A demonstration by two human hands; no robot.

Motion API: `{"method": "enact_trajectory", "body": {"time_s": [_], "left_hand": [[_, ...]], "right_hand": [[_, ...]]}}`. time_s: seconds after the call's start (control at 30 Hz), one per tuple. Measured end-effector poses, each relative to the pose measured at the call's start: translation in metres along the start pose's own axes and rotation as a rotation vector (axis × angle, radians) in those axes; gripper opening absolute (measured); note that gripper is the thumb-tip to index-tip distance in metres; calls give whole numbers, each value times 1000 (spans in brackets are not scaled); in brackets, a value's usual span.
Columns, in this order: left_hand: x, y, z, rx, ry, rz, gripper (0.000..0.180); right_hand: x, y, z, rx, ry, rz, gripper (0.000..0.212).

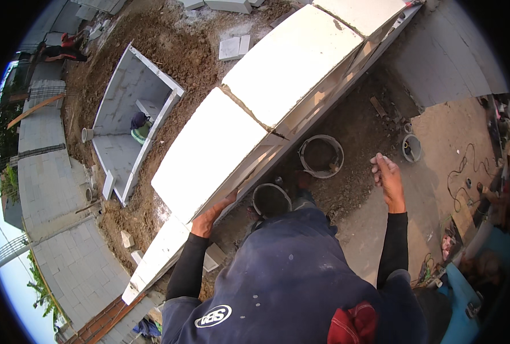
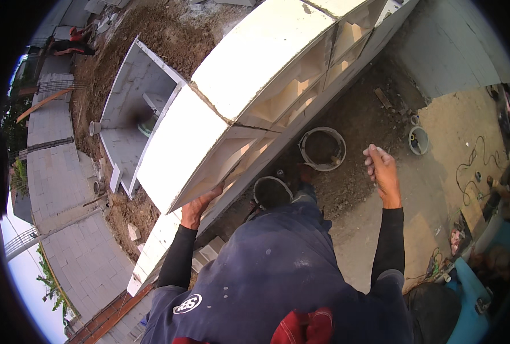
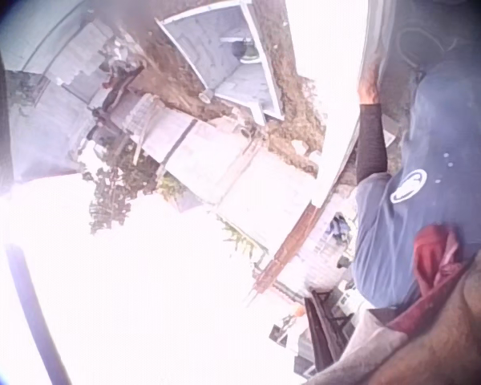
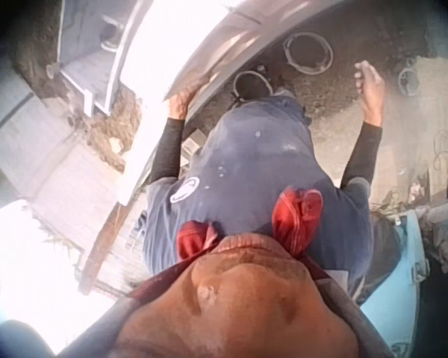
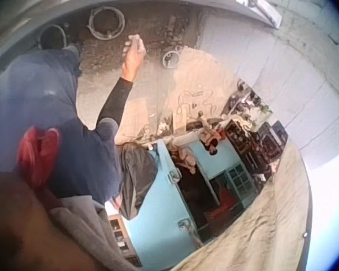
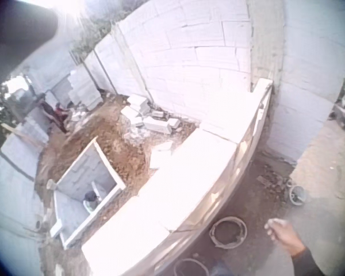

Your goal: The person applies mortar to the top of a stone wall using a trowel, picks up a decorative vent block, positions it onto the mortared surface, and taps it into place with the handle of a hammer before refining the mortar joints with the trowel.

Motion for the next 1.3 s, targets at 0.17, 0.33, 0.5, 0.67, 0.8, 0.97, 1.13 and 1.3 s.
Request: {"method": "enact_trajectory", "body": {"time_s": [0.17, 0.33, 0.5, 0.67, 0.8, 0.97, 1.13, 1.3], "left_hand": [[-7, 1, -20, 487, 1229, -83, 42], [-29, 2, -16, 682, 1623, -200, 57], [-21, 15, -21, 792, 1727, -155, 65], [-2, -11, -37, 751, 1857, -34, 71], [9, 5, -27, 846, 1996, 202, 77], [11, 4, -32, 883, 1992, 509, 85], [40, -18, -54, 672, 1376, 684, 88], [47, -13, -51, 634, 1129, 656, 89]], "right_hand": [[87, -19, -159, 418, 224, 303, 38], [161, -92, -269, 592, 305, 553, 39], [162, -235, -354, 672, 693, 766, 46], [250, -425, -373, 810, 1370, 705, 55], [254, -481, -384, 739, 1440, 636, 51], [219, -470, -382, 571, 1727, 537, 50], [237, -409, -378, 515, 1806, 557, 49], [248, -254, -333, 829, 1086, 791, 59]]}}
Point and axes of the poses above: each hand's wrist, its own y-axis away from the middle knuckle, its own x-axis out of the back of the hand, z = x × y, the point moved 9 cm from there along -y, towards the middle knuckle, and after that the axes turned 10 degrees about y, right-handed, at the moved point
